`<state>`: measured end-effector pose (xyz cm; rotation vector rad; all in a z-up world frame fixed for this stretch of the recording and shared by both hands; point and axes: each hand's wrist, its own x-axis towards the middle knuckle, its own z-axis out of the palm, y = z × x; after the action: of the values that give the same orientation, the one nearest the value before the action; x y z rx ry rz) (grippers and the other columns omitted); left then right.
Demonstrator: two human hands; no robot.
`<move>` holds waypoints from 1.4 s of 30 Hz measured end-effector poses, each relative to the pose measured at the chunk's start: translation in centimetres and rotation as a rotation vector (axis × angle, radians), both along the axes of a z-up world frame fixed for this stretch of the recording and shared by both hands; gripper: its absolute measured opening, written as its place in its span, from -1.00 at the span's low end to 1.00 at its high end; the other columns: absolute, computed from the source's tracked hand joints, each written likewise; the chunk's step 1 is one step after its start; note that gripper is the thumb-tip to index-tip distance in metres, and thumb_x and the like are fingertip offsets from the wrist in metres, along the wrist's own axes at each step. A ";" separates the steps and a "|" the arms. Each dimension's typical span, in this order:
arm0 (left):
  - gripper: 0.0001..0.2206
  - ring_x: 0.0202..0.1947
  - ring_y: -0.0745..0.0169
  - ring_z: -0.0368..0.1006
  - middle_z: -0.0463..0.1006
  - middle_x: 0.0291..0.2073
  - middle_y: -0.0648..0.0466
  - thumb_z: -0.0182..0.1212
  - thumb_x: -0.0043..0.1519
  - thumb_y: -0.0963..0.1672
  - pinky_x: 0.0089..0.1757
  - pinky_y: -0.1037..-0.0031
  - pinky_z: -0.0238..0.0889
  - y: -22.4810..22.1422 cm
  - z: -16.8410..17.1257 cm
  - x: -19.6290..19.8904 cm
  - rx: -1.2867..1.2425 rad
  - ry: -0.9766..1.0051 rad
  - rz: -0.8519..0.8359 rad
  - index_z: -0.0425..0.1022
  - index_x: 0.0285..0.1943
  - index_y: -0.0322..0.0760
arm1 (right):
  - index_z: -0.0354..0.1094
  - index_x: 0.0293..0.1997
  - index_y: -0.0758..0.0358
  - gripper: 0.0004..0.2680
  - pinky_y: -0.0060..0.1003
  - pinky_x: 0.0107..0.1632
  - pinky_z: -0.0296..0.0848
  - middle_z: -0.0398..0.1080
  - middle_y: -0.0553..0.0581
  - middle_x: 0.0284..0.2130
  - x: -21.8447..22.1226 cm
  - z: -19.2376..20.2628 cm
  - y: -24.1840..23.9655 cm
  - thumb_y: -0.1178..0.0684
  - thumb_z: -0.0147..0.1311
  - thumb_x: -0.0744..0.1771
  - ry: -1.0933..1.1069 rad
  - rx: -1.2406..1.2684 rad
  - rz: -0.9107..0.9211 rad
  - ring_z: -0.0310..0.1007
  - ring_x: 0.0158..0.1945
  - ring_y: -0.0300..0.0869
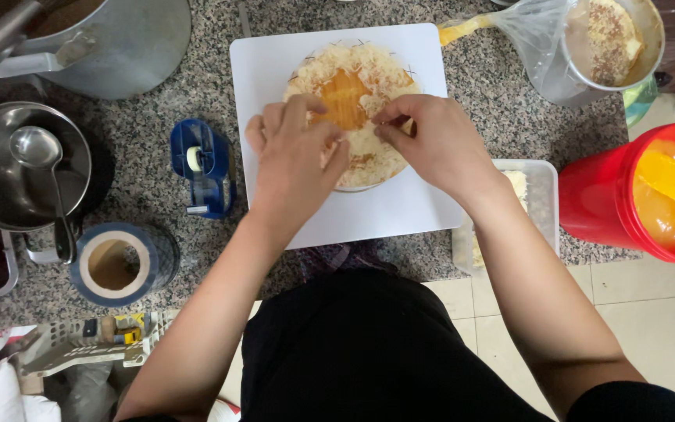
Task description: The person decorates a cake by hand-sprinkling white flakes around the edge of an orange-topped cake layer inside a clear ring.
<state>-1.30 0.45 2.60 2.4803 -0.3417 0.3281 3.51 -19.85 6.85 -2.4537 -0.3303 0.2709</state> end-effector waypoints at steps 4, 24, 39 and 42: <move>-0.87 0.17 0.02 0.17 0.40 0.08 0.08 0.33 0.24 -0.09 0.16 0.12 -0.17 0.9 0.7 -0.2 -0.041 -0.011 -0.017 0.64 -0.16 -0.20 | 0.56 -0.12 0.23 -0.86 -0.20 -0.19 0.48 0.58 0.17 -0.34 0.3 0.2 -0.6 0.03 0.21 0.32 0.034 0.027 0.045 0.55 -0.33 -0.09; -0.88 0.17 0.00 0.13 0.38 0.10 0.07 0.29 0.28 -0.11 0.18 0.11 -0.19 2.0 0.5 0.6 0.053 -0.041 0.051 0.66 -0.07 -0.16 | 0.52 0.00 0.20 -0.82 -0.39 -0.17 0.55 0.61 0.03 -0.23 0.8 -0.7 -0.1 0.14 0.15 0.32 0.078 0.306 0.040 0.60 -0.24 -0.32; -0.95 0.18 0.01 0.13 0.38 0.06 0.07 0.33 0.17 -0.14 0.21 0.11 -0.14 -1.0 0.0 -0.2 0.094 -0.039 -0.037 0.58 -0.30 -0.19 | 0.55 -0.23 0.22 -0.85 -0.12 -0.16 0.44 0.45 0.17 -0.24 -1.2 -1.0 0.1 -0.03 0.26 0.29 -0.051 -0.169 0.051 0.49 -0.21 -0.02; -0.93 0.16 0.03 0.16 0.37 0.04 0.07 0.34 0.15 -0.13 0.19 0.10 -0.14 -0.1 0.6 -0.4 0.078 0.007 -0.004 0.57 -0.31 -0.19 | 0.57 -0.14 0.20 -0.84 -0.16 -0.16 0.44 0.47 0.15 -0.25 -0.7 -0.3 -1.2 -0.02 0.21 0.32 -0.034 0.050 0.086 0.50 -0.20 -0.07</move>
<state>-1.68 0.36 3.18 2.5557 -0.3629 0.3092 2.84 -21.03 6.51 -2.4005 -0.4528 0.2545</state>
